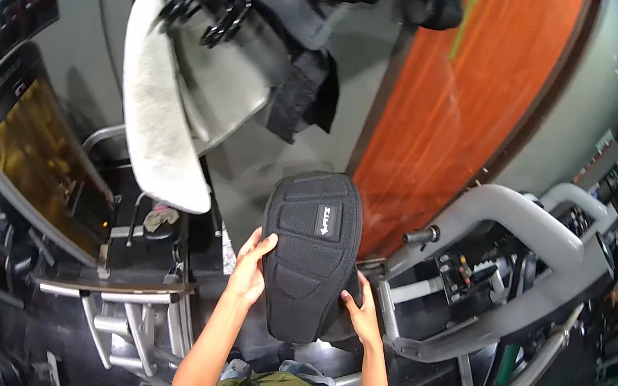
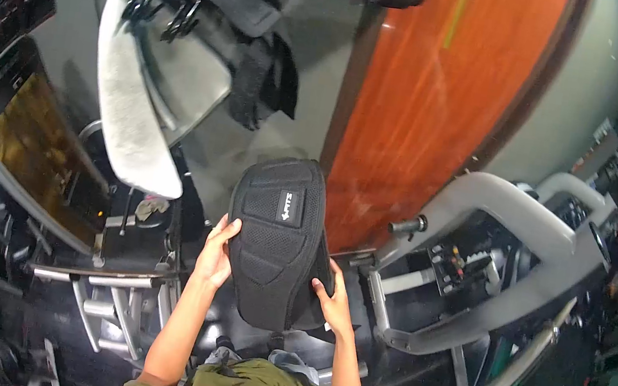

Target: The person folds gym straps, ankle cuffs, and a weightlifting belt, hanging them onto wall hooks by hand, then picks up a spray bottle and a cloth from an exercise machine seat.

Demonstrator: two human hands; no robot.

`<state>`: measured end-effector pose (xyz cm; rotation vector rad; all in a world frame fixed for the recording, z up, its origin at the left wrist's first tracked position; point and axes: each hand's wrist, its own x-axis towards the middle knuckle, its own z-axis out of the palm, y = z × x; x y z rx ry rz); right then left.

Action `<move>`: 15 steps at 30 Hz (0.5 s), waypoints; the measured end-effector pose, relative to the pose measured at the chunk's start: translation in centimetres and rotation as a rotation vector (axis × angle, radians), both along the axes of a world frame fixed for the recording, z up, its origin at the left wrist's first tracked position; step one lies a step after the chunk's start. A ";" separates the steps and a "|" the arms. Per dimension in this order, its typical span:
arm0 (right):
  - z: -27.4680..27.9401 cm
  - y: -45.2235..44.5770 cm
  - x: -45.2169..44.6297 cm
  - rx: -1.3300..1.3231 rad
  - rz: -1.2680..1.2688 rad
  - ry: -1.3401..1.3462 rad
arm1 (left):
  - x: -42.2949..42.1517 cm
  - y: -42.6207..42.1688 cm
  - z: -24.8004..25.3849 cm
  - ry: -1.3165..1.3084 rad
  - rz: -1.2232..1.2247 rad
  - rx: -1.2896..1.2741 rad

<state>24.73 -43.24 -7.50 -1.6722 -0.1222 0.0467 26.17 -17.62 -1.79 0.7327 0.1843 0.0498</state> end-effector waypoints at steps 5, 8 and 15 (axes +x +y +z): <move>0.9 -2.4 -3.4 -0.001 -0.120 -0.157 | 4.0 -2.5 1.1 -0.066 -0.134 -0.011; 2.1 -2.8 -4.9 -0.044 0.013 -0.130 | 6.1 -4.3 0.9 -0.081 -0.258 -0.089; 3.3 1.3 -7.0 -0.041 -0.357 -0.004 | 6.4 -8.7 1.2 -0.237 -0.304 0.225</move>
